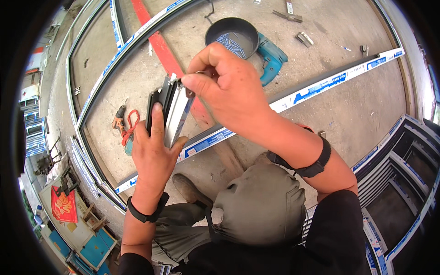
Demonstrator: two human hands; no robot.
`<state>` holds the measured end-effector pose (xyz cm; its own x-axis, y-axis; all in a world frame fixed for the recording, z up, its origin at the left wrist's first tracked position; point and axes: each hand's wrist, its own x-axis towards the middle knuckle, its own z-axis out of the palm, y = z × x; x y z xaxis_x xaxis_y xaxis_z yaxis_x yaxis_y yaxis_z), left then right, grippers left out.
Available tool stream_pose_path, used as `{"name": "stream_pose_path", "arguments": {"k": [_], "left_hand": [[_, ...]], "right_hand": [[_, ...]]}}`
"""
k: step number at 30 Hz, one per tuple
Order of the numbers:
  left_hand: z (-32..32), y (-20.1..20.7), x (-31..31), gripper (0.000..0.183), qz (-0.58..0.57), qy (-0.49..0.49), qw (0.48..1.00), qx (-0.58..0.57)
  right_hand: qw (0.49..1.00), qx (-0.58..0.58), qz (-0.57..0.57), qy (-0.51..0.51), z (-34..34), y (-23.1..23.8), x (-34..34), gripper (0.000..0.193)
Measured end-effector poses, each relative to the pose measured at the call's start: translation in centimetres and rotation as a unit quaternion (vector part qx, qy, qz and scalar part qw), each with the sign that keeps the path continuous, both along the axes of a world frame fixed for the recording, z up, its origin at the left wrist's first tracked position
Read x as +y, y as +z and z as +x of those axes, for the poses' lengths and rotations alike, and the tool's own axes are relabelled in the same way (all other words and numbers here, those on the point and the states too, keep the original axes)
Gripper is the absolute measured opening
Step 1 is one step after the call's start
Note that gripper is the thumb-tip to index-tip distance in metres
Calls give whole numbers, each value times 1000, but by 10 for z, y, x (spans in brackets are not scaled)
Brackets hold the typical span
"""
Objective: Assemble and secure components of a metal or plastic window frame on the floor.
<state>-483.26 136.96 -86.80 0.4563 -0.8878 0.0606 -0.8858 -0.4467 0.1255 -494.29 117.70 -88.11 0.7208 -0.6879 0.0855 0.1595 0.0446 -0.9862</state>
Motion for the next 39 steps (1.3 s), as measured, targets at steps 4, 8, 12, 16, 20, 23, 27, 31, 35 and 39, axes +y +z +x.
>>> {"name": "stream_pose_path", "arguments": {"k": [4, 8, 12, 16, 20, 23, 27, 31, 35, 39], "left_hand": [[-8, -20, 8, 105, -11, -24, 1000, -9], [-19, -28, 9, 106, -4, -11, 1000, -10], [-22, -30, 9, 105, 5, -6, 1000, -3], [-20, -30, 6, 104, 10, -6, 1000, -12], [-16, -27, 5, 105, 18, -12, 1000, -8], [-13, -26, 3, 106, 11, -12, 1000, -12], [-14, -26, 0, 106, 27, -1, 1000, -16], [-15, -30, 0, 106, 34, 3, 999, -1], [-18, -32, 2, 105, 45, -6, 999, -6], [-20, -34, 3, 104, 64, -5, 998, 8]], "right_hand": [[998, 56, -17, -19, -11, -9, 8, 16], [991, 80, -90, -61, -18, -21, 10, 17], [975, 80, -183, -99, -17, -27, 10, 18], [941, 77, -303, -126, -13, -29, 7, 22], [913, 73, -379, -134, -10, -26, 2, 22], [929, 90, -333, -130, -8, -24, 2, 21], [929, 88, -333, -135, -5, -25, -2, 19], [909, 119, -382, -120, -4, -30, -6, 18], [881, 120, -445, -111, -6, -34, -7, 18], [875, 156, -449, -96, -9, -35, -1, 19]]}}
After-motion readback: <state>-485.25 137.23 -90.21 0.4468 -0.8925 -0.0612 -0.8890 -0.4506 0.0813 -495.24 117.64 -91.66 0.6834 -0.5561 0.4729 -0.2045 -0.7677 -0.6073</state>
